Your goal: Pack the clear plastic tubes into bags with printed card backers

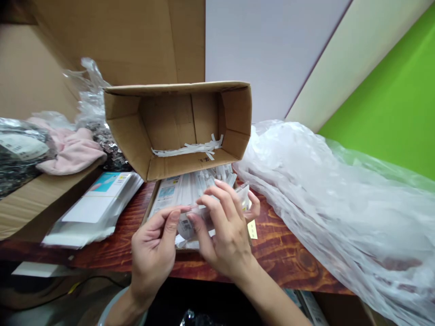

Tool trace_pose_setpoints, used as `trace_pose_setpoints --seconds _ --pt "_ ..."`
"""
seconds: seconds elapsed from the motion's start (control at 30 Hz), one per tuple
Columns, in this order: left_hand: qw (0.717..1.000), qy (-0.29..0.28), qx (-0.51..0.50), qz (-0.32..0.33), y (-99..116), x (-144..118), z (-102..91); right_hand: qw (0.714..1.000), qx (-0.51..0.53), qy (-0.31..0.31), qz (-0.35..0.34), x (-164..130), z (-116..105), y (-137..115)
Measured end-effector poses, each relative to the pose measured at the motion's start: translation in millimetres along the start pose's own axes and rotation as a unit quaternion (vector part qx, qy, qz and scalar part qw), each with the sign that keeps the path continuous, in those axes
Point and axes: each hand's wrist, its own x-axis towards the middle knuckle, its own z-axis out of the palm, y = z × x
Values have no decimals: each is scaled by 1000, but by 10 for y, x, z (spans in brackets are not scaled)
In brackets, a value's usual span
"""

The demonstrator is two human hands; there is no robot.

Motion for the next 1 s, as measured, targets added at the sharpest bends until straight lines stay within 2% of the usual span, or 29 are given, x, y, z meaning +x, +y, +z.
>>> trace_pose_setpoints --seconds 0.17,0.33,0.5,0.67,0.8,1.0 --pt "993 -26 -91 -67 28 4 -11 998 47 -21 41 87 -72 22" --pt "973 -37 -207 -98 28 -9 32 993 70 -42 86 122 -130 -30" --pt "979 9 -185 -84 66 -2 63 990 79 -62 103 117 -135 -37" --pt "992 54 -115 -23 94 6 90 996 -2 -60 71 129 -193 -48" --pt "995 68 -79 8 71 -3 110 997 -7 -72 34 154 -223 -112" --pt "996 64 -66 9 95 2 104 991 53 -104 73 192 -171 -138"
